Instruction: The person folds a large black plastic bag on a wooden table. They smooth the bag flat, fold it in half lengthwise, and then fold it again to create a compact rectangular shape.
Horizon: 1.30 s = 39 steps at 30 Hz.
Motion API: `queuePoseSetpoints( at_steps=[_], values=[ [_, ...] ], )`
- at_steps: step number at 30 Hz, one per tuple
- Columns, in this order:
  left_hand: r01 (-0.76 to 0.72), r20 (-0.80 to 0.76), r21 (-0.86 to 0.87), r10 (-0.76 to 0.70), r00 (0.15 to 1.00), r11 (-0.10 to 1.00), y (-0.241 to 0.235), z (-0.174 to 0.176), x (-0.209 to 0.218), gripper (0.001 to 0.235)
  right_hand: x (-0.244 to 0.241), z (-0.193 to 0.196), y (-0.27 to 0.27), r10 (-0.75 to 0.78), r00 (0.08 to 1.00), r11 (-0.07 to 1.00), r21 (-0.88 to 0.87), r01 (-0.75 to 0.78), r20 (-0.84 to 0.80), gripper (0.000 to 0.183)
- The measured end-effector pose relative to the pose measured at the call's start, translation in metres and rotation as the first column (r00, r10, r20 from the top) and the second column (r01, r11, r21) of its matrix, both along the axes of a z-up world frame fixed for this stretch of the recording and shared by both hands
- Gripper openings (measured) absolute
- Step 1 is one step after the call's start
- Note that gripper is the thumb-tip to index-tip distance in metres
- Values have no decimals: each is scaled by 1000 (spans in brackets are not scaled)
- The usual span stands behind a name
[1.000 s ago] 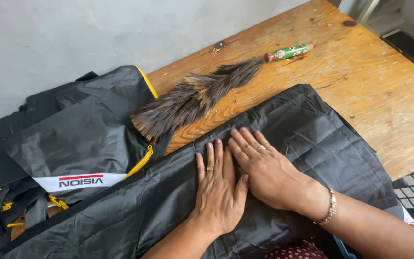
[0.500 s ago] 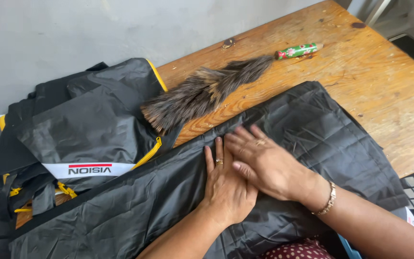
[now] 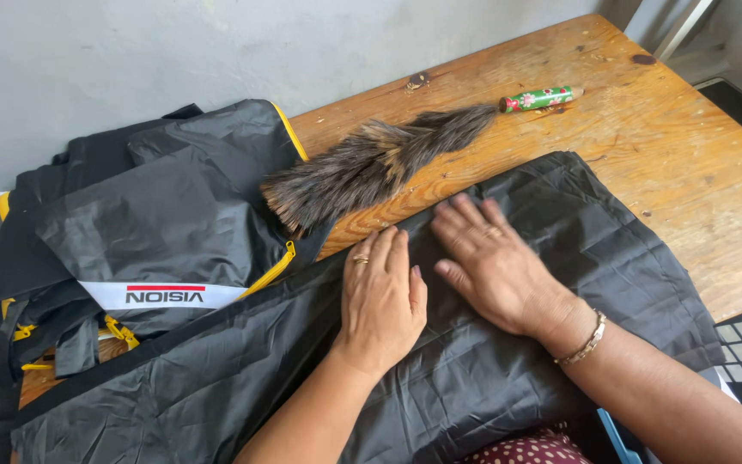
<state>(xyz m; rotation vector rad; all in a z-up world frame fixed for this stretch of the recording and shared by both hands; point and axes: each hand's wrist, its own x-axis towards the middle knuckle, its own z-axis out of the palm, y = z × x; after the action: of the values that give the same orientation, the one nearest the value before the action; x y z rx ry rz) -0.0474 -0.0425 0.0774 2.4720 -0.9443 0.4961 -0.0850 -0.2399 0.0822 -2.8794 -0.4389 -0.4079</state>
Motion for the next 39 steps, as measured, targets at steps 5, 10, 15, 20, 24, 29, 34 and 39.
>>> queuePoseSetpoints(
  at_steps=[5, 10, 15, 20, 24, 29, 34, 39],
  values=[
    [11, -111, 230, 15, 994, 973, -3, -17, -8, 62, 4, -1, 4, -21, 992, 1000, -25, 18, -125, 64],
    [-12, -101, 272, 41, 994, 962, -3, -20, -12, 63, 2, 1, 3, -289, 936, 952, -167, 258, -199, 80],
    [57, -246, 364, 37, 969, 930, -3, -9, -14, 70, -16, -3, 29, 173, 981, 984, 66, -168, -92, 83],
    [38, -181, 342, 26, 983, 939, 0, -17, -12, 66, 6, -5, -6, -100, 986, 994, -59, 92, -131, 90],
    [54, -205, 363, 23, 979, 930, 0, -16, -11, 66, 9, -15, -24, -386, 913, 913, -199, 357, -133, 104],
    [65, -248, 370, 31, 968, 927, -1, -15, -11, 67, -10, -4, 13, -9, 999, 998, -63, 7, -32, 97],
    [63, -256, 389, 42, 966, 919, -1, -11, -12, 68, -1, -7, 4, -34, 990, 998, -51, 27, -136, 92],
    [43, -219, 387, 47, 975, 921, -2, -15, -13, 65, 2, -10, -10, -378, 914, 917, -197, 347, -150, 109]
  ],
)
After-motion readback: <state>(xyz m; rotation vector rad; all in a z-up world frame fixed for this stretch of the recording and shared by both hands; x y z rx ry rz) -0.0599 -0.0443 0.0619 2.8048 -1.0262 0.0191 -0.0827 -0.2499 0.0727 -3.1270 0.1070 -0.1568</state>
